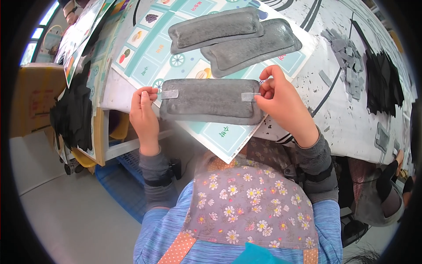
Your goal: Assembling and marking grey fabric shoe components on a workstation.
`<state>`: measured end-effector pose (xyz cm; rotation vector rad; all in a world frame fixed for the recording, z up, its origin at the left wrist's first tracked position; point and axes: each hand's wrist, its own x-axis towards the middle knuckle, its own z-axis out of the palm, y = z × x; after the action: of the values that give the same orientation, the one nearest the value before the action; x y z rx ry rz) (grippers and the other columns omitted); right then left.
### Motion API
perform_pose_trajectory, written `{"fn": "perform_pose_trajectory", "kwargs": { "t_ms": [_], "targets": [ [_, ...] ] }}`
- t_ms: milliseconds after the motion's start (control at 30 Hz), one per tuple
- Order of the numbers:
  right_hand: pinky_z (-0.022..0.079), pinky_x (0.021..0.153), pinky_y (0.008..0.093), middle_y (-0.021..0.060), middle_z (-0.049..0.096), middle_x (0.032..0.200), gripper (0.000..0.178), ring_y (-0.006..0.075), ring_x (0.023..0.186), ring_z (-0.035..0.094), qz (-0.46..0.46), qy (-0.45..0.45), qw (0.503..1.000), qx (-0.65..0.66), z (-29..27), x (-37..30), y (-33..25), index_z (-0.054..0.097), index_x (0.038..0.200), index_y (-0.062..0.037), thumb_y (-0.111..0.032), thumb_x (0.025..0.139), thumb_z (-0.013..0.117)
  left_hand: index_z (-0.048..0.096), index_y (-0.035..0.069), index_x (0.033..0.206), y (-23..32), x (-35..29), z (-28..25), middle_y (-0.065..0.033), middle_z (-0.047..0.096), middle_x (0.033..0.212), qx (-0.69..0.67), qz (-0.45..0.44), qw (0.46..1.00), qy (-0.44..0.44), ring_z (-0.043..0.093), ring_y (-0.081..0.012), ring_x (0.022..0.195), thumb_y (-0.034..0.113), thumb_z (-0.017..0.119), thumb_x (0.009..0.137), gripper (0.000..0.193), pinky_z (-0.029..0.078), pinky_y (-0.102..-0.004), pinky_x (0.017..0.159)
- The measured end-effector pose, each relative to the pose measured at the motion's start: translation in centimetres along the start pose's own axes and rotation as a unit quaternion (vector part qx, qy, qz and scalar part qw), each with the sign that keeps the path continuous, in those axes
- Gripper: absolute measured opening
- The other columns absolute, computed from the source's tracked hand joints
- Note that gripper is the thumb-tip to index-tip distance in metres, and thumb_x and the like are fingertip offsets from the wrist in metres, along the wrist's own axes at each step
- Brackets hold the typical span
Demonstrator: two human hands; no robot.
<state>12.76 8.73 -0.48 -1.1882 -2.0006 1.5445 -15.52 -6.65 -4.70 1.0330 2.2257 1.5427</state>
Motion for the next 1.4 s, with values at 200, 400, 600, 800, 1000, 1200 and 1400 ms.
{"fn": "perform_pose_trajectory", "kwargs": {
  "t_ms": [200, 400, 600, 800, 1000, 1200, 1400],
  "targets": [
    [0.046, 0.069, 0.0252, 0.0017, 0.06, 0.089, 0.032, 0.0103, 0.082, 0.057, 0.039, -0.036, 0.991, 0.12, -0.4, 0.2, -0.1, 0.048, 0.11, -0.0027, -0.001, 0.082, 0.064, 0.064, -0.003, 0.108, 0.1, 0.8, -0.3, -0.0082, 0.068, 0.099, 0.009, -0.035, 0.999, -0.013, 0.061, -0.0112, 0.089, 0.021, 0.045, 0.105, 0.03, 0.048, -0.0236, 0.083],
    [0.048, 0.073, 0.0235, 0.0037, 0.065, 0.102, 0.035, 0.0088, 0.088, 0.058, 0.08, -0.083, 0.956, 0.27, -2.9, -0.7, -0.8, 0.056, 0.117, -0.0007, -0.006, 0.083, 0.064, 0.064, -0.004, 0.107, -0.5, 1.0, -0.2, -0.0081, 0.068, 0.096, -0.014, -0.038, 0.999, -0.009, 0.062, -0.0119, 0.087, 0.022, 0.047, 0.105, 0.031, 0.049, -0.0236, 0.08],
    [0.052, 0.069, 0.026, 0.0047, 0.066, 0.102, 0.039, 0.0122, 0.086, 0.063, 0.068, -0.154, 0.961, 0.219, -2.2, -0.9, 1.3, 0.059, 0.12, -0.0022, -0.018, 0.085, 0.07, 0.064, -0.002, 0.102, -2.7, 2.0, -0.9, -0.0073, 0.064, 0.09, -0.028, -0.058, 0.998, -0.002, 0.059, -0.0129, 0.081, 0.025, 0.049, 0.104, 0.031, 0.05, -0.0267, 0.076],
    [0.053, 0.069, 0.0292, 0.0102, 0.067, 0.094, 0.046, 0.0148, 0.075, 0.064, 0.027, -0.134, 0.98, 0.142, -3.4, -2.2, 0.7, 0.061, 0.116, 0.0026, -0.02, 0.078, 0.075, 0.063, -0.001, 0.107, -3.9, 3.0, -1.3, -0.0073, 0.064, 0.097, -0.03, -0.09, 0.995, -0.021, 0.059, -0.0135, 0.086, 0.026, 0.049, 0.103, 0.031, 0.048, -0.0245, 0.081],
    [0.052, 0.072, 0.0285, 0.0076, 0.067, 0.097, 0.043, 0.0134, 0.083, 0.063, 0.008, -0.151, 0.971, 0.186, -8.2, -6.1, 1.1, 0.063, 0.115, 0.0034, -0.016, 0.078, 0.071, 0.063, 0.002, 0.104, -4.5, 3.4, -1.2, -0.001, 0.061, 0.09, 0.014, 0.019, 0.999, -0.031, 0.051, -0.0061, 0.075, 0.026, 0.049, 0.104, 0.028, 0.044, -0.0199, 0.073],
    [0.05, 0.084, 0.0282, 0.0063, 0.064, 0.11, 0.049, 0.0128, 0.096, 0.061, -0.061, 0.181, 0.898, 0.396, -12.9, -13.7, 3.3, 0.054, 0.128, 0.005, -0.004, 0.081, 0.065, 0.062, 0.001, 0.103, -2.7, 2.3, -0.5, -0.0006, 0.06, 0.09, -0.039, -0.055, 0.998, 0.001, 0.05, -0.0062, 0.076, 0.026, 0.05, 0.104, 0.028, 0.044, -0.0204, 0.074],
    [0.049, 0.093, 0.0348, 0.009, 0.064, 0.118, 0.039, 0.019, 0.105, 0.063, -0.083, 0.412, 0.774, 0.473, -13.6, -16.0, 9.2, 0.052, 0.126, -0.0009, -0.002, 0.089, 0.061, 0.06, -0.004, 0.108, -4.4, 3.0, -0.7, -0.009, 0.061, 0.103, -0.023, -0.045, 0.998, -0.031, 0.062, -0.02, 0.1, 0.026, 0.047, 0.104, 0.033, 0.05, -0.0298, 0.085]
  ]
}}
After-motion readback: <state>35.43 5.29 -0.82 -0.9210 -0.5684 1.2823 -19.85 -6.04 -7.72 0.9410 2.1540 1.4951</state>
